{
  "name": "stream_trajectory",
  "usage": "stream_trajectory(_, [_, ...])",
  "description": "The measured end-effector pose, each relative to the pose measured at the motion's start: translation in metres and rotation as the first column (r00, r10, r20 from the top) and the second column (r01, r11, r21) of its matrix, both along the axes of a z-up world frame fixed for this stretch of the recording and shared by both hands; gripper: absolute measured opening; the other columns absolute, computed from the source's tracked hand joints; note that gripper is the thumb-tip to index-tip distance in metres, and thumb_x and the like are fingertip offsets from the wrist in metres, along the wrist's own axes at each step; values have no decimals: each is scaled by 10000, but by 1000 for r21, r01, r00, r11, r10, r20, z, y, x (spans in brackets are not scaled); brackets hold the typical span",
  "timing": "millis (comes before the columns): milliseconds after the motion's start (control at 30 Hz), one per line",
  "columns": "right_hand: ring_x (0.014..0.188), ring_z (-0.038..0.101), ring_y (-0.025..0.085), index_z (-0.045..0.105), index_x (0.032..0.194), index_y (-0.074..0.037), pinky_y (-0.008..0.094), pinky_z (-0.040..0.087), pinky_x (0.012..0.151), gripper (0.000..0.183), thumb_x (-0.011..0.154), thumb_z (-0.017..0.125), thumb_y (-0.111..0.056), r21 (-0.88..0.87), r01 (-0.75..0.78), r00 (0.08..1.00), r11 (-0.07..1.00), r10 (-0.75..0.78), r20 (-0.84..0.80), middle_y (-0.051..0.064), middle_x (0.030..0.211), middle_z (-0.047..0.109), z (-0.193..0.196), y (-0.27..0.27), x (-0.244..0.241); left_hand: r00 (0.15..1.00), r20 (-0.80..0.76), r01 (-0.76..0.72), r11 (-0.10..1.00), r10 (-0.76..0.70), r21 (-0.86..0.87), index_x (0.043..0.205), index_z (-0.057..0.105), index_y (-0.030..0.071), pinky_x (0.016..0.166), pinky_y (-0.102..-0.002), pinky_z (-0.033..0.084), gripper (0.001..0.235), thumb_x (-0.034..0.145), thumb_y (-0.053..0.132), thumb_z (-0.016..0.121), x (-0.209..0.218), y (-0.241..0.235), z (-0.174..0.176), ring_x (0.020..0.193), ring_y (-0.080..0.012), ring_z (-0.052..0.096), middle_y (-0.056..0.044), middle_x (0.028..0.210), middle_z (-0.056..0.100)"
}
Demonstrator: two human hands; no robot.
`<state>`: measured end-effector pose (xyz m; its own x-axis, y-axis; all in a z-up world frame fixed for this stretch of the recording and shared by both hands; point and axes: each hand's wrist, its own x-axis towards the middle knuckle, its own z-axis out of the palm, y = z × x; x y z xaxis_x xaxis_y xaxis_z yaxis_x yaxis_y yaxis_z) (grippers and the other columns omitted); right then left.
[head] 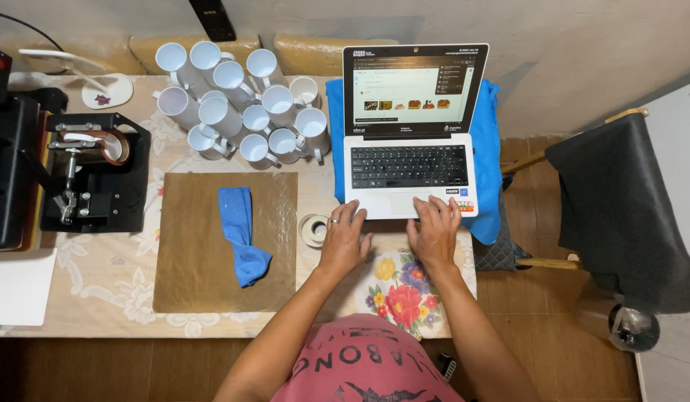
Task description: Preparing a mug for sublimation by cleaning it, wrapping a design around it, placing it in a heat press, and using a laptop to control the process.
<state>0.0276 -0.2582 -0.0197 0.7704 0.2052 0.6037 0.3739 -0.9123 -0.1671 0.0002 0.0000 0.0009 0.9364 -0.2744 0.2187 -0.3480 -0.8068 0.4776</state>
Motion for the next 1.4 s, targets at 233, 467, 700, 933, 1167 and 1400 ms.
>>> stream_trajectory(233, [1324, 711, 296, 755, 1416, -138, 623, 352, 1329, 588, 844, 892, -152, 18, 5, 1000, 1000, -5, 5, 59, 1190, 799, 4, 0, -1, 1000, 9, 1, 1000, -1, 3, 1485, 636, 42, 1192, -556, 467, 600, 957, 232, 846, 0, 0, 0, 1497, -455, 496, -244, 1560, 570])
stream_trajectory(467, [1324, 711, 297, 757, 1412, -136, 627, 354, 1325, 581, 848, 895, -154, 29, 5, 1000, 1000, -5, 6, 63, 1184, 800, 2, 0, 0, 1000, 1, 1, 1000, -1, 6, 1487, 636, 45, 1192, -554, 471, 600, 959, 237, 849, 1, 0, 0, 1497, -451, 499, -240, 1558, 572])
stream_trajectory(700, [1324, 693, 330, 746, 1409, -123, 617, 379, 1302, 643, 827, 960, -293, 129, -102, 995, 986, 102, 5, 87, 1255, 769, 17, 4, 8, 1000, -1, 4, 1000, -4, 20, 1484, 636, 50, 1187, -546, 466, 605, 956, 256, 847, 1, 1, 0, 1498, -447, 494, -235, 1563, 564])
stream_trajectory(933, [1161, 642, 380, 694, 1538, -81, 565, 494, 1043, 627, 1075, 786, -494, 167, 63, 986, 984, -36, -161, 164, 1220, 657, 70, -19, 90, 1000, -27, 10, 999, -9, 33, 1501, 618, 52, 1202, -552, 452, 617, 963, 255, 841, -4, 1, 6, 1523, -449, 475, -236, 1592, 540])
stream_trajectory(1167, [1084, 618, 381, 609, 1676, -91, 528, 457, 969, 699, 1212, 638, -613, -59, 109, 958, 992, -120, -259, 155, 1145, 620, 71, -43, 185, 999, -34, 25, 999, -24, 45, 1514, 606, 66, 1228, -564, 435, 626, 960, 243, 839, -5, 4, 6, 1543, -440, 472, -232, 1614, 536])
stream_trajectory(1400, [1071, 565, 324, 513, 1750, -146, 492, 416, 992, 785, 1205, 560, -711, -162, 100, 945, 982, -145, -292, 105, 1116, 569, 62, -50, 214, 998, -57, 28, 998, -25, 49, 1516, 615, 74, 1248, -566, 418, 606, 970, 232, 826, -4, 4, 6, 1544, -435, 468, -226, 1607, 539])
